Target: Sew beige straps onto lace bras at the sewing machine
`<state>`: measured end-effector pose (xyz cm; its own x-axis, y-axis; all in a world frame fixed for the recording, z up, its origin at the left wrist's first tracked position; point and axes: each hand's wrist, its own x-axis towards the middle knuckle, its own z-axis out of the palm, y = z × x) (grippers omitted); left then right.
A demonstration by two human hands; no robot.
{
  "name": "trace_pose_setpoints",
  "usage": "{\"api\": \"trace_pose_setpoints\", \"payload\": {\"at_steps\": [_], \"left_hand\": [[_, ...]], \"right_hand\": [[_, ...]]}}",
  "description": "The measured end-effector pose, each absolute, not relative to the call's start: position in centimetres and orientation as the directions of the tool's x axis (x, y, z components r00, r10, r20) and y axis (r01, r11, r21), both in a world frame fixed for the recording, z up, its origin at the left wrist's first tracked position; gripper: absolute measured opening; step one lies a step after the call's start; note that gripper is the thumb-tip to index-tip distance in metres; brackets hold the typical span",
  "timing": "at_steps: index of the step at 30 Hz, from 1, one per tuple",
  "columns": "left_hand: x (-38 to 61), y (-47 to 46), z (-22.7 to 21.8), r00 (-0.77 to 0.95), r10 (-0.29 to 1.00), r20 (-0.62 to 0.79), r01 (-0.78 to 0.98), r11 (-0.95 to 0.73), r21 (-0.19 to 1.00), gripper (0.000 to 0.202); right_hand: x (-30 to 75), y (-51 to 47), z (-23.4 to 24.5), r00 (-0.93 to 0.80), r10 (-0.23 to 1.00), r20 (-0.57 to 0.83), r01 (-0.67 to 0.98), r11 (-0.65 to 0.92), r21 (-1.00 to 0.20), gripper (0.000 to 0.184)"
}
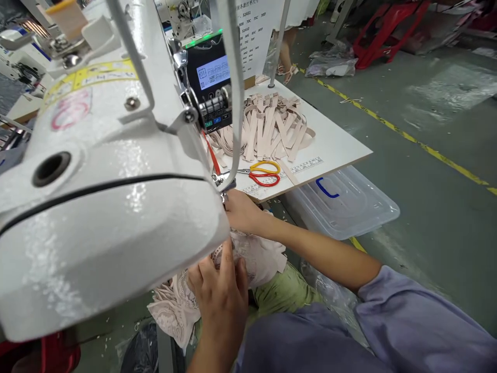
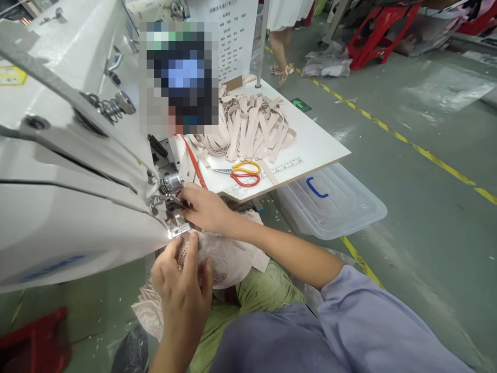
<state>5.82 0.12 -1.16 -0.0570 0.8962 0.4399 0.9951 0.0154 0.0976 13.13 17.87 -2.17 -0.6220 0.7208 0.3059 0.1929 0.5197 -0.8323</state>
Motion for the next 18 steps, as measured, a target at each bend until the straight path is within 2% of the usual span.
{"api": "trace_pose_setpoints", "payload": {"at_steps": [6,10,12,14,16,18], "left_hand": [[5.9,0.3,-1.3,-0.044,0.898,0.438,0.996,0.008,0.084,0.046],[5.0,-0.5,-1.9,-0.103,0.874,0.476,0.983,0.017,0.181,0.046],[4.2,-1.1,-2.4,-0.208,0.856,0.474,0.950,0.061,0.307,0.045],[3.2,-1.3,-3.1,-0.386,0.833,0.395,0.843,0.145,0.519,0.047],[2.4,-1.3,-3.7,-0.535,0.815,0.223,0.633,0.212,0.744,0.049],[1.6,-1.0,-4.4,-0.580,0.813,0.043,0.412,0.248,0.877,0.049]], "right_hand": [[13.0,17.7,-2.3,-0.608,0.741,0.286,0.163,0.468,-0.868,0.012],[13.5,17.0,-2.9,-0.557,0.769,0.313,0.089,0.431,-0.898,0.011],[14.1,16.2,-3.4,-0.510,0.804,0.307,0.062,0.390,-0.919,0.012],[15.0,15.3,-4.0,-0.460,0.848,0.263,0.043,0.318,-0.947,0.018],[15.9,14.2,-4.6,-0.444,0.872,0.207,0.031,0.246,-0.969,0.020],[16.7,13.2,-5.1,-0.463,0.871,0.165,0.026,0.199,-0.980,0.020]]}}
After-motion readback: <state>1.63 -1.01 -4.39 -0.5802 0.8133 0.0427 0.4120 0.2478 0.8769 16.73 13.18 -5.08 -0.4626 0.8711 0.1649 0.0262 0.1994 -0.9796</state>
